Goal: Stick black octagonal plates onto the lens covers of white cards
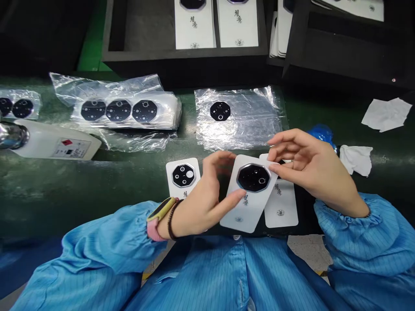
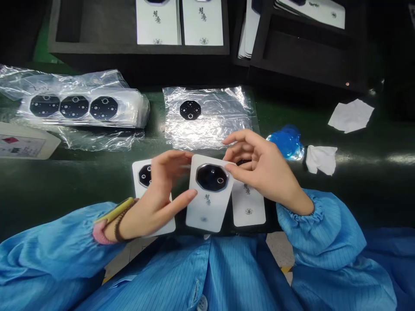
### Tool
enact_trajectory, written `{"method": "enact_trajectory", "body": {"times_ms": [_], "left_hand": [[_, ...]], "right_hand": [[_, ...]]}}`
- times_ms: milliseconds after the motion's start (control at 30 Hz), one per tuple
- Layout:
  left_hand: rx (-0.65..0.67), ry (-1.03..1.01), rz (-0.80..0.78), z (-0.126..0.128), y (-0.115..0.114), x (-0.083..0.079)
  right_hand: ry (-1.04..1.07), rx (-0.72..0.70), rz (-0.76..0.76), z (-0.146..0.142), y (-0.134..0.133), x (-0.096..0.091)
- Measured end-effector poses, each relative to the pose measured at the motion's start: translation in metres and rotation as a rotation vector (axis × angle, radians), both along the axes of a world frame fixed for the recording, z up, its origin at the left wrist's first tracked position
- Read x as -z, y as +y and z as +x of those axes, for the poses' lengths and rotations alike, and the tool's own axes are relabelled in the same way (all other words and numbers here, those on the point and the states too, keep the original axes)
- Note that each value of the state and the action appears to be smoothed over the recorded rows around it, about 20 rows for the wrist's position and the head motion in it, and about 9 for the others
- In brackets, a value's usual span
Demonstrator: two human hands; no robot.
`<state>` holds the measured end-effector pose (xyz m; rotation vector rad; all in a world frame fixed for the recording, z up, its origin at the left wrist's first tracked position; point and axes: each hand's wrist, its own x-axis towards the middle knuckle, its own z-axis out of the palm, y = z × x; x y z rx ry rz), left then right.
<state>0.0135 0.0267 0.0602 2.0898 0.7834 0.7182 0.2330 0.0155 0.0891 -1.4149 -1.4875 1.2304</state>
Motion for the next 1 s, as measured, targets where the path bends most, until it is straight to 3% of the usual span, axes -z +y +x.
{"method": "enact_trajectory", "body": {"times_ms": [100,167,433,1000], "left_hand": [[0.166,-0.038,-0.334,0.002,0.002,-0.002],[0.177,-0.058,-0.404,0.004,0.0,0.001],[0.149,-0.189,-0.464,0.004,0.001,0.009],[0.124,-0.173,-0.433,0.006,0.0,0.006]], "right_hand": [[0.011,0.055,0.032,-0.002,-0.005,-0.004],[0.038,0.077,0.016,-0.003,-0.006,-0.004],[0.131,-0.142,-0.177,-0.003,-0.004,-0.005],[0.253,-0.09,-0.324,-0.005,-0.005,-0.003]]}}
